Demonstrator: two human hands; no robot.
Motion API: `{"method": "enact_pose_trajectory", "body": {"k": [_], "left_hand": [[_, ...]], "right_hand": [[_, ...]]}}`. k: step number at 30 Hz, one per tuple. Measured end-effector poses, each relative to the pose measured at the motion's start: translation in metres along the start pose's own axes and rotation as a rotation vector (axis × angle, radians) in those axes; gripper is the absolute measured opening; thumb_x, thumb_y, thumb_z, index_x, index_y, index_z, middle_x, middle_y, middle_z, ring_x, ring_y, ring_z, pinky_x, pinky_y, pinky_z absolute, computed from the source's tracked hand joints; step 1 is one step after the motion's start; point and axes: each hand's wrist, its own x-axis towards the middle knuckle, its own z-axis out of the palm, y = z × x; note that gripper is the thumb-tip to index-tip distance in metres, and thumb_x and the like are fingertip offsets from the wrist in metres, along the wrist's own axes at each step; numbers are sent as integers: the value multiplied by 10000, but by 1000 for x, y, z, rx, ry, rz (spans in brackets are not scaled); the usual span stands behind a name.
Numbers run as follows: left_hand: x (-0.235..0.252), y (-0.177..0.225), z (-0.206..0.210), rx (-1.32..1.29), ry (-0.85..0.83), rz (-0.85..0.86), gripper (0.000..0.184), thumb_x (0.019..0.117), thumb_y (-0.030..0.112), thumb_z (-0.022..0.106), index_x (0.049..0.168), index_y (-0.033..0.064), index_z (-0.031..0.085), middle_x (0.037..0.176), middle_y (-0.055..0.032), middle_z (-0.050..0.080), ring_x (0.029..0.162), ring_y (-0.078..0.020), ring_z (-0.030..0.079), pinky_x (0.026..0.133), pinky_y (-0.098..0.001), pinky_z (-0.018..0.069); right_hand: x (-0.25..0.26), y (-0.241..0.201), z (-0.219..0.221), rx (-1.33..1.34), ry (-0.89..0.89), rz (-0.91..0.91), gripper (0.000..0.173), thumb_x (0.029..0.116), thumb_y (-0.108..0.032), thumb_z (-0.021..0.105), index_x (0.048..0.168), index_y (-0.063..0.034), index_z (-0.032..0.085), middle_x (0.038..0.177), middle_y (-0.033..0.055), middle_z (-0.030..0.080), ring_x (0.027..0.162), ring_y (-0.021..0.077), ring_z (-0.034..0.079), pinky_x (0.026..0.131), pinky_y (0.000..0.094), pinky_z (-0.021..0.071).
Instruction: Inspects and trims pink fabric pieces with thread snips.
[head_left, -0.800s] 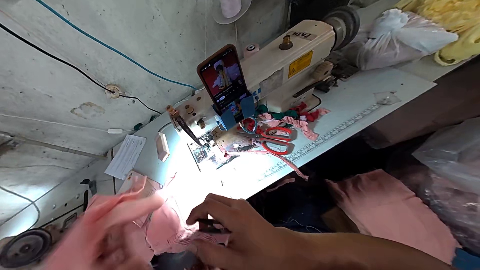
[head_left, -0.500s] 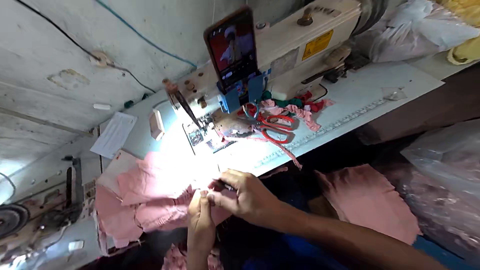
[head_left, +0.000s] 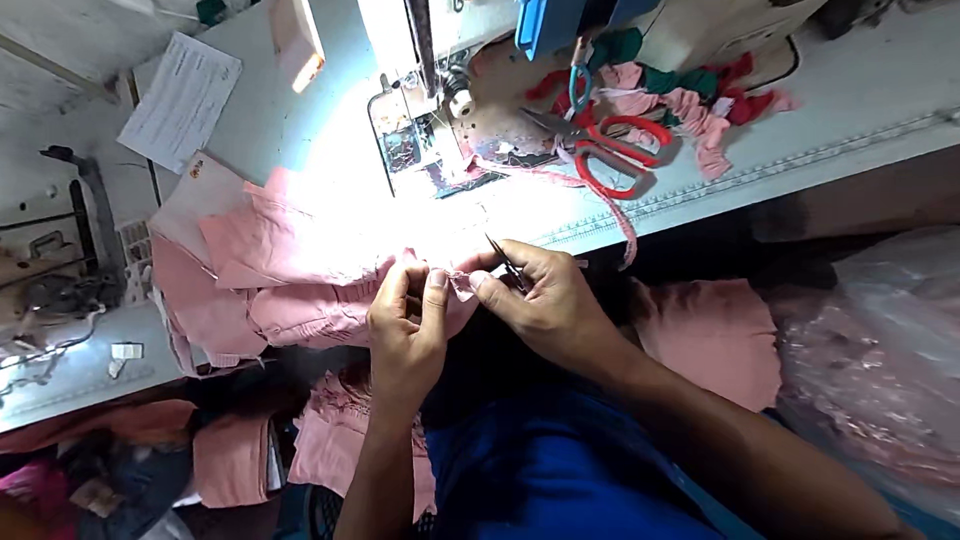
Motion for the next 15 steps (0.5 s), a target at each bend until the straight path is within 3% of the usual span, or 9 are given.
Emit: {"method": "enact_pose_trajectory", "body": {"k": [5, 10, 11, 13, 15], "left_hand": [[-2, -1, 3, 18, -4, 37, 65, 1006, 134, 587, 1041, 109, 636, 854, 36, 631, 660, -47, 600, 557, -202, 526], [4, -2, -1, 170, -92, 99, 80, 1026, 164, 576, 987, 119, 630, 814, 45, 592, 689, -40, 582, 603, -213, 519], [5, -3, -2, 193, -113, 112, 98, 1034, 171, 566, 987, 115, 632, 812, 41, 591, 695, -47, 581, 612, -222, 518], [6, -4, -2, 207, -136, 136, 127, 1043, 182, 548, 994, 106, 637, 821, 35, 585, 708, -54, 572, 627, -229, 505], [7, -5, 0, 157, -153, 146, 128, 1048, 161, 535, 986, 95, 625, 834, 21, 575, 708, -62, 564, 619, -229, 501]], "right_hand": [[1, 3, -2, -112, 7, -40, 150, 930, -313, 723, 972, -169, 731, 819, -101, 670, 667, -32, 579, 545, 157, 469], [12, 5, -8, -382, -39, -165, 189, 915, -316, 702, 985, -145, 741, 840, -58, 646, 710, 26, 589, 580, 232, 492], [14, 5, -9, -412, -51, -174, 175, 917, -314, 694, 942, -144, 728, 808, -55, 636, 681, 34, 580, 557, 245, 477], [16, 6, -9, -349, -53, -130, 136, 927, -264, 679, 909, -137, 724, 756, -62, 630, 622, 18, 550, 527, 220, 443], [18, 9, -6, -57, -60, 20, 80, 966, -157, 666, 926, -106, 712, 711, -45, 637, 553, 16, 543, 478, 178, 441]]}}
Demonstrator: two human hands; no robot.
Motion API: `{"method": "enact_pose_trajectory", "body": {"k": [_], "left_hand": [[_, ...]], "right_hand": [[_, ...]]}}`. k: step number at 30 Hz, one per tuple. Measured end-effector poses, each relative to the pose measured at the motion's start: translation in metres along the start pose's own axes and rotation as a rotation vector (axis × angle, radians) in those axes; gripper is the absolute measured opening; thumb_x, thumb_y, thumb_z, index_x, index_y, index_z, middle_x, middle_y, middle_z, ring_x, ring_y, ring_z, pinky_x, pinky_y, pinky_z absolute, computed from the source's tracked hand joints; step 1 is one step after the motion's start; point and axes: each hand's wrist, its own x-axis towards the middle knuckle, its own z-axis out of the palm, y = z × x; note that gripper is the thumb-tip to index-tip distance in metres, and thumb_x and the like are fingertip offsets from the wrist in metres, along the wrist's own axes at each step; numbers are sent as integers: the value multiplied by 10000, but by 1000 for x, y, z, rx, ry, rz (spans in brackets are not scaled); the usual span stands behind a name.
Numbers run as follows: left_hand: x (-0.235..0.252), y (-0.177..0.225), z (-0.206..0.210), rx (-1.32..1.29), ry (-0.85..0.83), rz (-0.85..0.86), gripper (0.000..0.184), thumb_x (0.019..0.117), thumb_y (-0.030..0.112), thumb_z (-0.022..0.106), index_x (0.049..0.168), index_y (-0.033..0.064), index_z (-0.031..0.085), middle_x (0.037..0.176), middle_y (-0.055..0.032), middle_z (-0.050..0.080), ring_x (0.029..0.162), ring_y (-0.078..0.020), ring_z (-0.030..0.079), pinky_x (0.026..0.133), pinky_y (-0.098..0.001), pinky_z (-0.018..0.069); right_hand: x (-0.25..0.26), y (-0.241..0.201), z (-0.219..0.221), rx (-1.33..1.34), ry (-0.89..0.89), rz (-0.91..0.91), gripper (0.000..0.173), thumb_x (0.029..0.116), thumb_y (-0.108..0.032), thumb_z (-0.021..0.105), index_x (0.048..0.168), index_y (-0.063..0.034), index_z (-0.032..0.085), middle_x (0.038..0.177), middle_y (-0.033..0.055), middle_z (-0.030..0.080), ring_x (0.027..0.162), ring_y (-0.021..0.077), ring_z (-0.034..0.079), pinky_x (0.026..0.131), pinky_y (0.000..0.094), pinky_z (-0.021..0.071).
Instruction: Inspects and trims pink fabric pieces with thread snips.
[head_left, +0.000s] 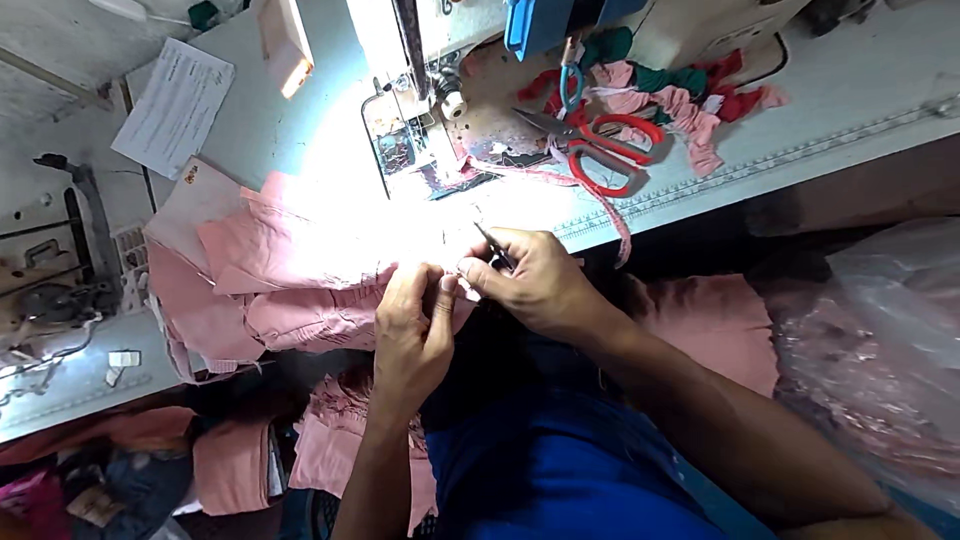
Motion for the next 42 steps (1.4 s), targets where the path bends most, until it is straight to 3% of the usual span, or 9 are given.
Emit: {"method": "enact_pose_trajectory", "body": {"k": [5, 9, 13, 17, 20, 27, 32, 37, 42], "left_hand": [[1, -6, 3, -78, 9, -63, 140, 1071, 202, 516, 1055, 108, 617, 900, 22, 617, 788, -73, 618, 691, -263, 553], [2, -10, 6, -16, 85, -45, 190, 1039, 172, 569, 1108, 12, 646, 945, -25, 689, 851, -84, 687, 776, -273, 611], [3, -15, 7, 122, 120, 17, 207, 1017, 200, 583, 1048, 19, 680, 884, 4, 685, 788, -34, 671, 726, -210, 590], [0, -17, 7, 199, 44, 13, 240, 1041, 263, 535, 1028, 47, 639, 794, 33, 638, 697, -25, 627, 649, -214, 561], [-4, -12, 15, 243, 108, -25, 232, 1034, 250, 537, 1016, 41, 637, 752, 30, 623, 661, -21, 614, 617, -214, 543], [-4, -11, 8, -217, 53, -200, 258, 1033, 169, 572, 1182, -23, 657, 1000, -48, 731, 899, -111, 726, 822, -289, 630], [-2, -4, 11, -656, 149, -417, 124, 975, -8, 600, 1084, -45, 647, 876, -90, 714, 755, -153, 721, 714, -317, 639], [-3, -6, 10, -1445, 78, -771, 254, 956, 199, 508, 1003, 24, 685, 915, -164, 738, 827, -260, 749, 768, -414, 625], [-7, -8, 19, -1375, 406, -535, 113, 1010, 38, 520, 1087, 8, 597, 946, -156, 727, 848, -236, 746, 785, -391, 634]], "right_hand": [[-3, 4, 6, 144, 23, 93, 71, 998, -182, 658, 985, -136, 711, 737, -41, 643, 544, 45, 543, 466, 203, 447], [-5, 8, 10, -51, 25, 54, 196, 963, -329, 684, 1025, -158, 758, 853, -59, 707, 687, 12, 606, 630, 226, 525], [-1, 12, 11, -249, 19, -8, 283, 947, -380, 660, 963, -115, 757, 834, 23, 712, 774, 132, 678, 684, 371, 562], [7, 12, 3, -122, -129, 141, 251, 951, -367, 648, 952, -139, 753, 780, -10, 672, 708, 85, 611, 661, 327, 504], [-2, 17, 23, -218, 74, 50, 249, 909, -332, 672, 890, -87, 713, 790, 41, 667, 735, 161, 648, 653, 385, 534], [-7, 21, 30, -275, 238, -106, 274, 958, -343, 654, 919, -82, 727, 802, 33, 676, 715, 135, 644, 638, 325, 542], [-11, 15, 30, -304, 244, -161, 230, 939, -290, 655, 952, -76, 738, 824, 37, 667, 727, 130, 645, 628, 307, 544], [-11, 9, 30, -263, 216, -133, 219, 913, -301, 661, 906, -90, 717, 783, 14, 630, 697, 98, 606, 610, 270, 511], [-11, 8, 32, -282, 269, -185, 192, 907, -262, 667, 903, -77, 720, 782, 26, 634, 686, 100, 604, 594, 252, 506]]}}
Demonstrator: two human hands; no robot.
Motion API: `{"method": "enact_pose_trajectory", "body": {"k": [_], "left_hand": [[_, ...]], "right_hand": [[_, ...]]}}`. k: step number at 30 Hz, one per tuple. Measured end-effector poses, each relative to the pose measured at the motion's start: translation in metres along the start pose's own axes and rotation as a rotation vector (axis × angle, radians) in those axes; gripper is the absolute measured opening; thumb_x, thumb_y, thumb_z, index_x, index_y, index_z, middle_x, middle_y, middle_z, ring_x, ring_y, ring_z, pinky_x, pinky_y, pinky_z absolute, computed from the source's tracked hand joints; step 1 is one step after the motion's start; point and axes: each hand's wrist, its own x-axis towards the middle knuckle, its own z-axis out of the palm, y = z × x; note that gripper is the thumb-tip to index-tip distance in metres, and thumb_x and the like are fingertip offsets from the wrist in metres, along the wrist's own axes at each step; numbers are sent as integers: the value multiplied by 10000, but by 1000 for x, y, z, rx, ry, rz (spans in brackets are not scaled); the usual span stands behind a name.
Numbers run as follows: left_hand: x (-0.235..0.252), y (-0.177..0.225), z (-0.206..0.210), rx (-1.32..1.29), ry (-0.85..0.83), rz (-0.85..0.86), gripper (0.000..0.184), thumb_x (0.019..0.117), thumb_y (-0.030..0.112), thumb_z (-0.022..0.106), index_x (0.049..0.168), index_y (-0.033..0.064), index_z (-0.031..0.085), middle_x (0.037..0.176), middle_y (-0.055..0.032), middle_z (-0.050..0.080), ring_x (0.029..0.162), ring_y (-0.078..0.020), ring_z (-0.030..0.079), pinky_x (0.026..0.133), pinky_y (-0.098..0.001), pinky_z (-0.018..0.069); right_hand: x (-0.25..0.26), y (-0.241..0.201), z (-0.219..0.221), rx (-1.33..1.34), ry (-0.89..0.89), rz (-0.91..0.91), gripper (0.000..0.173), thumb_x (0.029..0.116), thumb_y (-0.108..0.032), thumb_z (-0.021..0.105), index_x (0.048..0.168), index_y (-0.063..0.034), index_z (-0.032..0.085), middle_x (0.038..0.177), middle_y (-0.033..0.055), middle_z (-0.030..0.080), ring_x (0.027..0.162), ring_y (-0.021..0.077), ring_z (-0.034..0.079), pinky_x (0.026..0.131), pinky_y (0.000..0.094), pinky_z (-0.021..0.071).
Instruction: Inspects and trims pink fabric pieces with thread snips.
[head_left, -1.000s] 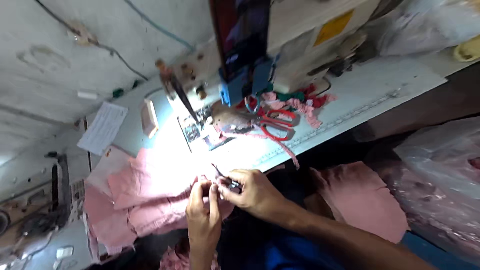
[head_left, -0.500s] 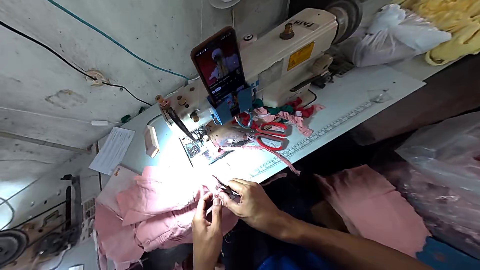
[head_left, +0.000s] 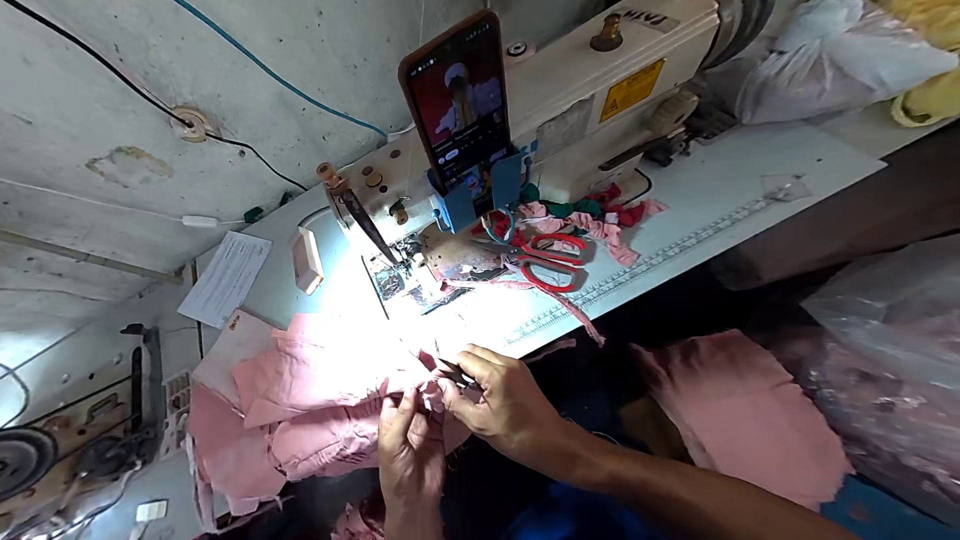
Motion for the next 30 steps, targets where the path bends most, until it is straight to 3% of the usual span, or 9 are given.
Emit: {"method": "enact_pose_trajectory", "body": {"k": [3, 7, 9, 12, 13, 16, 18, 22, 30], "left_hand": [[-1, -5, 3, 359, 35, 268, 243, 974, -47, 572, 1204, -12, 498, 954, -107, 699, 820, -170, 729, 755, -342, 640], [-9, -1, -7, 871, 6, 619, 148, 944, -16, 631, 1071, 2, 556, 871, -19, 653, 773, -97, 674, 722, -274, 612], [-13, 1, -9, 845, -5, 774, 217, 933, -13, 633, 1099, 73, 522, 918, 28, 628, 816, -71, 655, 767, -265, 603], [-23, -4, -2, 345, -61, 494, 180, 971, 70, 614, 1057, 219, 558, 958, 49, 658, 895, -90, 675, 834, -303, 595], [-26, -6, 1, 119, -52, 291, 95, 984, 127, 586, 1061, 163, 627, 989, -33, 702, 936, -166, 705, 868, -374, 594], [-22, -7, 3, -172, -87, -90, 456, 875, 440, 767, 1156, 84, 707, 1069, -137, 725, 970, -253, 724, 896, -435, 595], [-17, -4, 0, 23, -153, -62, 468, 879, 496, 753, 1146, 114, 706, 1050, -103, 735, 933, -199, 729, 846, -371, 610], [-6, 5, 1, 588, -132, 281, 95, 922, 94, 751, 991, 96, 686, 864, -22, 723, 788, -107, 702, 779, -310, 608], [-10, 8, 4, 843, -174, 394, 70, 1046, 74, 560, 1114, 82, 572, 926, 2, 707, 837, -109, 716, 795, -325, 626]], "right_hand": [[3, -2, 0, -11, 42, -16, 202, 921, -259, 662, 950, -73, 737, 817, 34, 658, 707, 106, 624, 602, 258, 526], [2, -1, -9, -15, 22, -3, 165, 915, -226, 689, 929, -68, 733, 805, 23, 648, 670, 102, 609, 566, 276, 520], [0, 2, -8, -23, 6, -16, 151, 910, -209, 692, 917, -59, 708, 796, 22, 615, 655, 94, 577, 539, 263, 489], [-2, -2, -6, -5, 4, -5, 153, 910, -202, 694, 955, -61, 734, 799, 6, 611, 654, 62, 547, 543, 217, 460], [-2, -3, -5, -1, 9, 1, 150, 913, -203, 693, 959, -66, 737, 800, 0, 609, 653, 54, 542, 541, 206, 454], [-2, -5, -3, -3, 13, 4, 138, 904, -195, 692, 944, -68, 726, 795, 1, 592, 650, 61, 537, 535, 217, 447], [-5, -5, -3, -14, 15, -8, 151, 897, -197, 695, 947, -60, 733, 788, 5, 600, 644, 62, 542, 527, 219, 446], [-6, -2, -6, 19, -11, 9, 135, 903, -201, 702, 937, -73, 729, 799, -12, 622, 660, 31, 549, 546, 190, 450], [2, -2, -13, 215, -144, 202, 76, 938, -223, 727, 941, -147, 729, 721, -79, 644, 532, -16, 509, 453, 169, 405]]}}
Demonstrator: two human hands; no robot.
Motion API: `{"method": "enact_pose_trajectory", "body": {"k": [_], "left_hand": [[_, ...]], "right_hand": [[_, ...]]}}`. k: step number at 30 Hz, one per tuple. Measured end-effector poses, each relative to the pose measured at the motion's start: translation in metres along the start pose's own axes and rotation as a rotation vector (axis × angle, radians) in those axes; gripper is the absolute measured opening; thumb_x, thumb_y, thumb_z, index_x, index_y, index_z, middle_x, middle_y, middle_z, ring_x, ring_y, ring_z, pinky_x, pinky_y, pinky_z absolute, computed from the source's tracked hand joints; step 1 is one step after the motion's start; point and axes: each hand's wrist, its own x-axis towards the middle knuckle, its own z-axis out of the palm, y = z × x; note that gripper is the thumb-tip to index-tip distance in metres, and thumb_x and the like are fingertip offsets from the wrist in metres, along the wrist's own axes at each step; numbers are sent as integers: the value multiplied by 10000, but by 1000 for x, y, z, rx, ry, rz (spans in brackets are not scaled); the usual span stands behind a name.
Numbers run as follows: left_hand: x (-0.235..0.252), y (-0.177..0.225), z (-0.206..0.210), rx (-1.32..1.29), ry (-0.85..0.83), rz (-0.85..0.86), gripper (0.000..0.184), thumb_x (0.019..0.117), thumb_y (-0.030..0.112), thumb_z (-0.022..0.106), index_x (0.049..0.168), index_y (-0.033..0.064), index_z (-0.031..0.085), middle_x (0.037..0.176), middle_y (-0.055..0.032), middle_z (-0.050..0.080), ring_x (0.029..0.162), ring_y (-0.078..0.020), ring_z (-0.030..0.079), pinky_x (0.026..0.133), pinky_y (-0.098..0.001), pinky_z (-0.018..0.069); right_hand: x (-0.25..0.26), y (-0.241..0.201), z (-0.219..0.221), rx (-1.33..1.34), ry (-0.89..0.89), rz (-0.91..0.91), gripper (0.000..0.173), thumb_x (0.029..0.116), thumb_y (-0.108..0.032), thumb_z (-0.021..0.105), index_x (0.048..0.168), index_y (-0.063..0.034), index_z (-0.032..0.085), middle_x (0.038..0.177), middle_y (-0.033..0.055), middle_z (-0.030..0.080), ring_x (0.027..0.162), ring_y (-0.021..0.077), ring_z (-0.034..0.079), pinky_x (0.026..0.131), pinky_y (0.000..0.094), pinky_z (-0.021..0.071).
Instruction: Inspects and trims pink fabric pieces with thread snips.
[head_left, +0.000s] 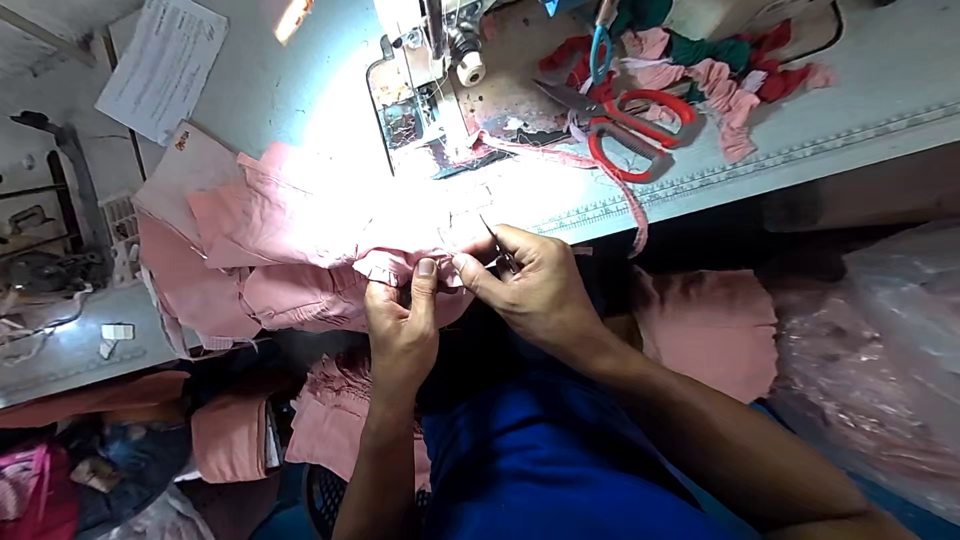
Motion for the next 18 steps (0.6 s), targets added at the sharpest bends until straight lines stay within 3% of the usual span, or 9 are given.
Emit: {"method": "enact_pose_trajectory", "body": {"k": [3, 5, 7, 10, 12, 15, 17, 18], "left_hand": [[2, 1, 0, -19, -30, 15, 109, 1003, 119, 660, 1091, 101, 600, 907, 15, 707, 821, -90, 700, 774, -296, 614], [4, 2, -1, -35, -7, 10, 143, 945, 66, 728, 1052, 80, 634, 882, -10, 726, 789, -108, 715, 745, -299, 625], [5, 3, -3, -89, -4, -18, 117, 945, 26, 711, 1032, 68, 644, 871, -24, 723, 771, -118, 712, 739, -303, 626], [4, 5, -4, -240, -3, -95, 99, 964, 8, 672, 1030, 75, 638, 873, -27, 711, 773, -105, 702, 750, -289, 615], [5, 6, -3, -262, 30, -98, 95, 952, 7, 688, 1010, 69, 647, 863, -36, 712, 767, -113, 705, 746, -296, 619], [4, 7, 2, -244, 91, -74, 137, 920, -3, 725, 1010, 65, 649, 860, -37, 719, 763, -123, 712, 733, -305, 627], [4, 7, 5, -230, 102, -64, 157, 915, 4, 734, 1013, 75, 633, 858, -29, 715, 766, -124, 713, 734, -313, 631], [3, 7, 6, -221, 103, -64, 159, 915, 9, 735, 1011, 82, 631, 853, -22, 712, 759, -118, 708, 727, -309, 627]], "right_hand": [[0, -1, -1, 5, -12, -1, 85, 954, -220, 715, 916, -146, 730, 707, -81, 641, 550, -16, 534, 464, 167, 421], [0, -1, -1, 28, -21, -10, 83, 958, -205, 697, 925, -138, 731, 729, -77, 646, 577, -17, 550, 484, 164, 438], [0, -2, -2, 165, -65, 46, 75, 965, -158, 686, 919, -110, 720, 705, -52, 642, 546, 4, 550, 462, 164, 439], [1, -3, -3, 544, -152, 222, 68, 984, -57, 644, 925, -48, 675, 683, 17, 598, 464, 36, 445, 403, 154, 364], [1, -4, -3, 622, -162, 280, 66, 993, -60, 641, 938, -46, 675, 687, 20, 584, 451, 31, 412, 392, 149, 344], [-5, -4, -6, 531, -127, 260, 167, 1061, -212, 567, 1018, -87, 669, 675, -4, 543, 455, 37, 403, 404, 166, 345], [-12, -9, -12, 524, -121, 241, 365, 1109, -370, 352, 1140, -145, 637, 696, -38, 474, 468, 32, 359, 416, 167, 318], [-16, -14, -16, 547, -136, 234, 416, 1109, -405, 265, 1129, -171, 608, 701, -48, 453, 474, 30, 346, 421, 164, 304]]}}
